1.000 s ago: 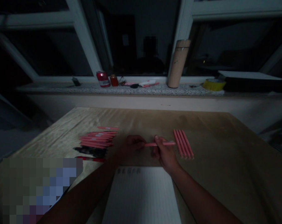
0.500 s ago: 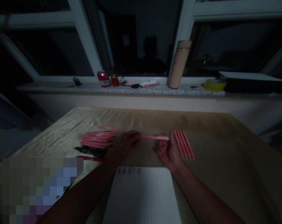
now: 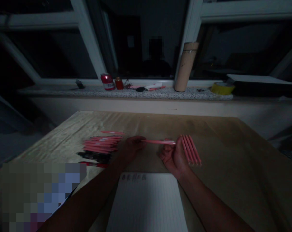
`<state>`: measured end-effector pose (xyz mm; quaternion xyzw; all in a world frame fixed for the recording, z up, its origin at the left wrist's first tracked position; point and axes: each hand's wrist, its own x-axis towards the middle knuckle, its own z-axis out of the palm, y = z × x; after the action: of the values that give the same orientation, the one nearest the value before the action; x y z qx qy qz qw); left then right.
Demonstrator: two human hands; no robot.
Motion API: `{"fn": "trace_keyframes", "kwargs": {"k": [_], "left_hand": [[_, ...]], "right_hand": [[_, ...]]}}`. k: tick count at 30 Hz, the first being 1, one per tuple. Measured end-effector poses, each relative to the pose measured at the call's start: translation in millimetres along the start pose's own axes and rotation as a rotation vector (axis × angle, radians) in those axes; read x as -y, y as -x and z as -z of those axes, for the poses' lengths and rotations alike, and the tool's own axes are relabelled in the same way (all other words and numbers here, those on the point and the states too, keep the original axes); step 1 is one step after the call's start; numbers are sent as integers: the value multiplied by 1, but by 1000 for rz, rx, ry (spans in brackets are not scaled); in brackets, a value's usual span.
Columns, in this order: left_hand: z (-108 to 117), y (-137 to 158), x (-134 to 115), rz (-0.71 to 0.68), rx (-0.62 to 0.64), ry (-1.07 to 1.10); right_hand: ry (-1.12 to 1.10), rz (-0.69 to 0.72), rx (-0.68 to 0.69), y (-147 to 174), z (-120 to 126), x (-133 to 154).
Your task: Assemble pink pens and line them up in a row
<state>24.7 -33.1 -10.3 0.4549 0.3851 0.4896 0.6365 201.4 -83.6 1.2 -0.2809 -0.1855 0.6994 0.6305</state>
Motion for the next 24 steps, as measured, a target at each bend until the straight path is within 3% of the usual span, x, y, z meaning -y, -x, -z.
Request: {"fn": "trace_keyframes", "kwargs": {"k": [9, 24], "left_hand": [[2, 0, 0, 1, 11, -9], [1, -1, 1, 14, 0, 10]], "right_hand": [[-111, -49, 21, 1, -2, 1], [-39, -19, 9, 1, 0, 0]]}}
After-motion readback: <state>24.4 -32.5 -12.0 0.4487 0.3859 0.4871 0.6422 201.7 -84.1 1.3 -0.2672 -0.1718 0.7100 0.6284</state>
